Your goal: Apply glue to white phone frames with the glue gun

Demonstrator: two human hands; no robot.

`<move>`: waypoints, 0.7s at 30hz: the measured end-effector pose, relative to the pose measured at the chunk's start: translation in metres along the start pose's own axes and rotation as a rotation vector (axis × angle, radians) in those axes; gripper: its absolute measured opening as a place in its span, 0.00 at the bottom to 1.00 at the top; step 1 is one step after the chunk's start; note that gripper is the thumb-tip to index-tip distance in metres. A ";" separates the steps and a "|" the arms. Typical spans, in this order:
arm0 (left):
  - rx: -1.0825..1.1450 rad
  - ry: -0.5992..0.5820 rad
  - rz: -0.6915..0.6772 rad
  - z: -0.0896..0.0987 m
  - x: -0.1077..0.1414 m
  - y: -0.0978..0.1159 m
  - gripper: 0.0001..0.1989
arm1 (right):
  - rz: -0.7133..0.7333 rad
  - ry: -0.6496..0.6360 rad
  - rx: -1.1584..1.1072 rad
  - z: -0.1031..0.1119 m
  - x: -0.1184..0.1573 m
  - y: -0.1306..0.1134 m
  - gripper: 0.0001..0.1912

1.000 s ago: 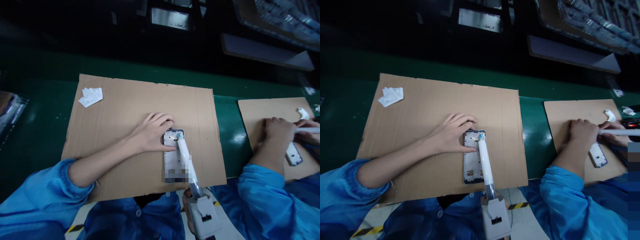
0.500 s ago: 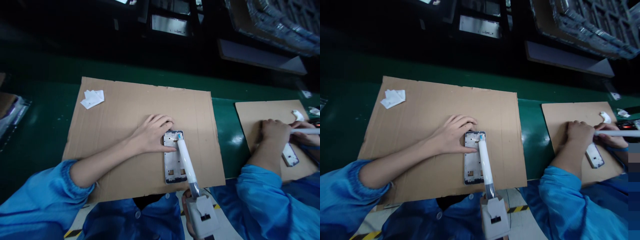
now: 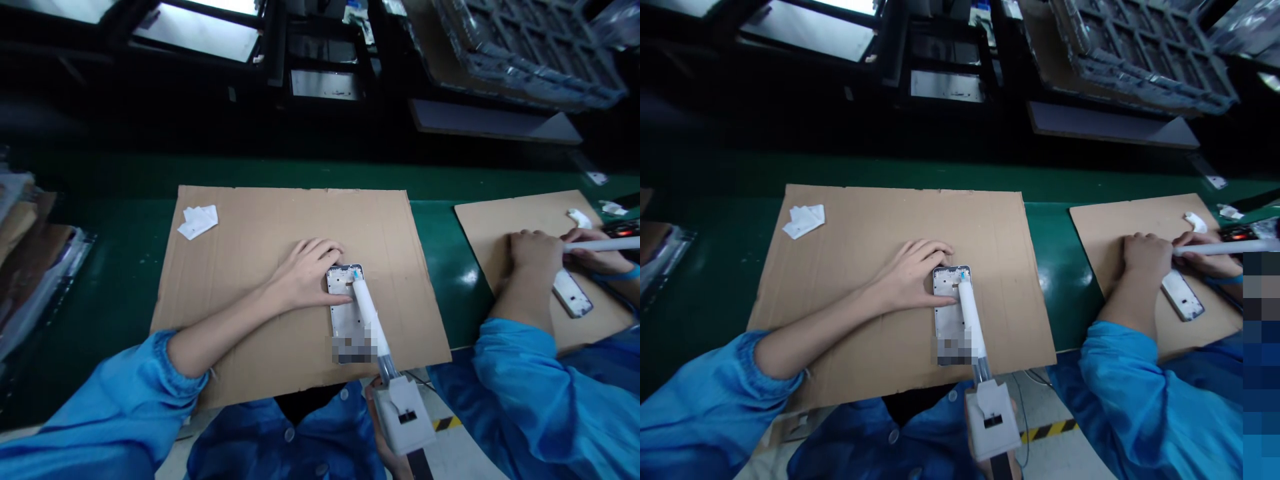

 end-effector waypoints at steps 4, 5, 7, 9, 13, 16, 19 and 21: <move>0.011 -0.007 0.037 -0.001 -0.001 -0.002 0.32 | -0.073 -0.081 0.047 0.012 0.013 -0.010 0.35; 0.013 -0.009 0.042 -0.001 -0.001 -0.003 0.32 | -0.078 -0.092 0.047 0.015 0.016 -0.012 0.35; 0.016 -0.014 0.046 -0.001 -0.002 -0.003 0.32 | -0.083 -0.099 0.042 0.020 0.019 -0.015 0.34; 0.015 -0.021 0.048 -0.001 -0.002 -0.002 0.31 | -0.083 -0.099 0.043 0.023 0.021 -0.017 0.34; 0.015 -0.024 0.046 0.000 -0.003 -0.001 0.31 | -0.068 -0.086 0.053 0.024 0.024 -0.018 0.33; 0.020 -0.013 0.044 0.000 -0.002 -0.001 0.31 | -0.066 -0.078 0.055 0.025 0.025 -0.019 0.30; 0.022 -0.004 0.041 0.000 -0.002 -0.001 0.30 | -0.067 -0.078 0.052 0.026 0.025 -0.020 0.25; 0.024 -0.003 0.046 0.000 -0.002 -0.002 0.30 | -0.066 -0.080 0.042 0.026 0.024 -0.020 0.24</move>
Point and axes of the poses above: each hand's wrist, its own x-axis away from the middle knuckle, its own z-axis out of the back of the hand, y = z × x, the point moved 4 cm from there along -x, towards the middle knuckle, and after that the axes turned 3 degrees about -y, right-handed, at the moved point
